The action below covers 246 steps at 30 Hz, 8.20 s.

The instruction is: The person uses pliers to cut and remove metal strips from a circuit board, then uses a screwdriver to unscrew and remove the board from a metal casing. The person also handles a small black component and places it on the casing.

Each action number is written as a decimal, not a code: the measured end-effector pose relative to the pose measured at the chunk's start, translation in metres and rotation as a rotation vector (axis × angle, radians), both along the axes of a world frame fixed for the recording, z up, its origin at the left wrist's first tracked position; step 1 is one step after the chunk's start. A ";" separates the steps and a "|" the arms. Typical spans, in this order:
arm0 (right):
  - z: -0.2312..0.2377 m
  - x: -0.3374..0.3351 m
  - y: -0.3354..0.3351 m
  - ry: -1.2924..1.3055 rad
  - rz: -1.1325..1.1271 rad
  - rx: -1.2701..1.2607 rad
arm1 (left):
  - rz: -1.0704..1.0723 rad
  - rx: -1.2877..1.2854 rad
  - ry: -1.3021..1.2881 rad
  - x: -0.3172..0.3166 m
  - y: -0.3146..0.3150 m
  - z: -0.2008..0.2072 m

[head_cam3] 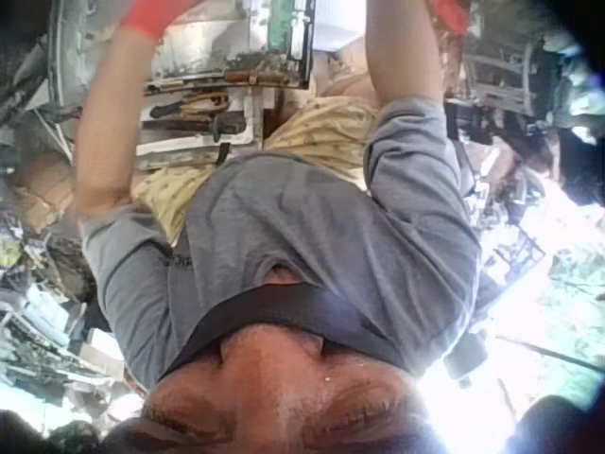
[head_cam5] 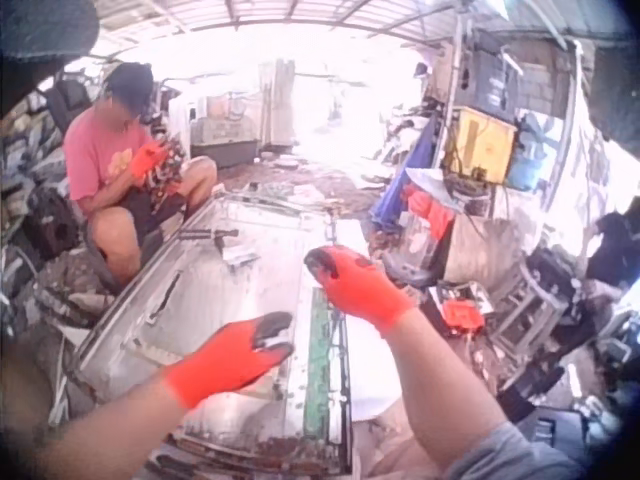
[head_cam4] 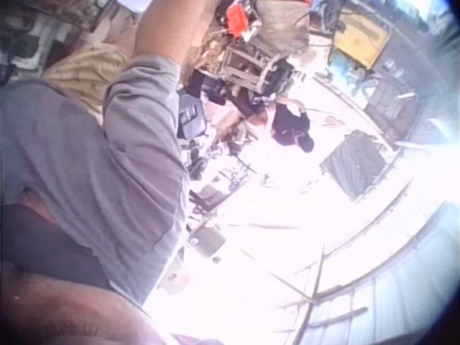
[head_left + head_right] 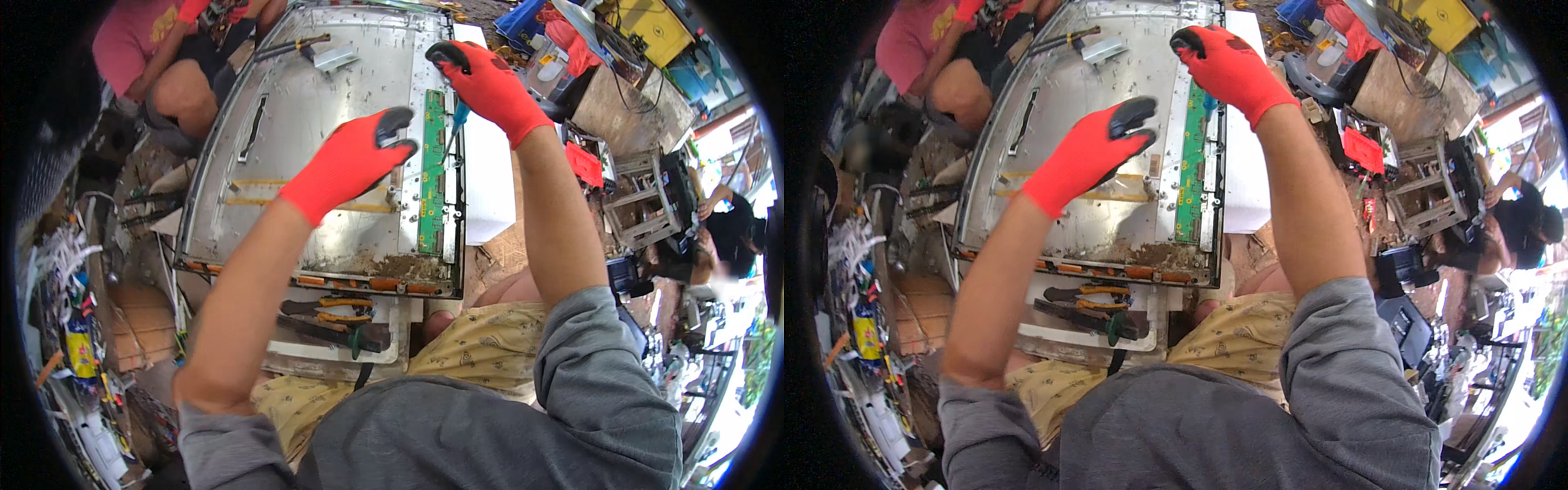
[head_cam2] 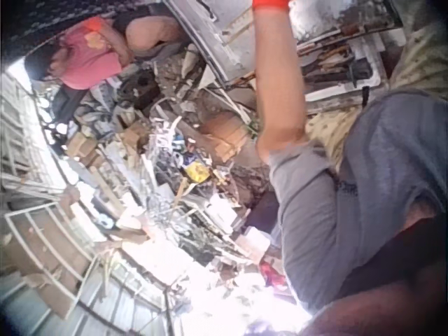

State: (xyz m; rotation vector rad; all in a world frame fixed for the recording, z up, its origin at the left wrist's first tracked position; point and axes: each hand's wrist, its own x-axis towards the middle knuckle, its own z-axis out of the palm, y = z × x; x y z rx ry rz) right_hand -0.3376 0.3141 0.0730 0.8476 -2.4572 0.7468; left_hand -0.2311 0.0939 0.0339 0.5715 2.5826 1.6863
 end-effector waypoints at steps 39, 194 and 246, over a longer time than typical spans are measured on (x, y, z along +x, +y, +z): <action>0.012 0.020 0.039 -0.143 -0.198 0.183 | 0.171 -0.304 0.261 -0.089 0.109 -0.011; 0.005 0.025 0.060 -0.213 -0.055 0.044 | 0.135 -0.217 0.110 -0.076 0.128 -0.070; 0.017 0.016 0.093 -0.306 0.126 -0.870 | 0.267 -0.962 0.016 0.213 -0.101 -0.100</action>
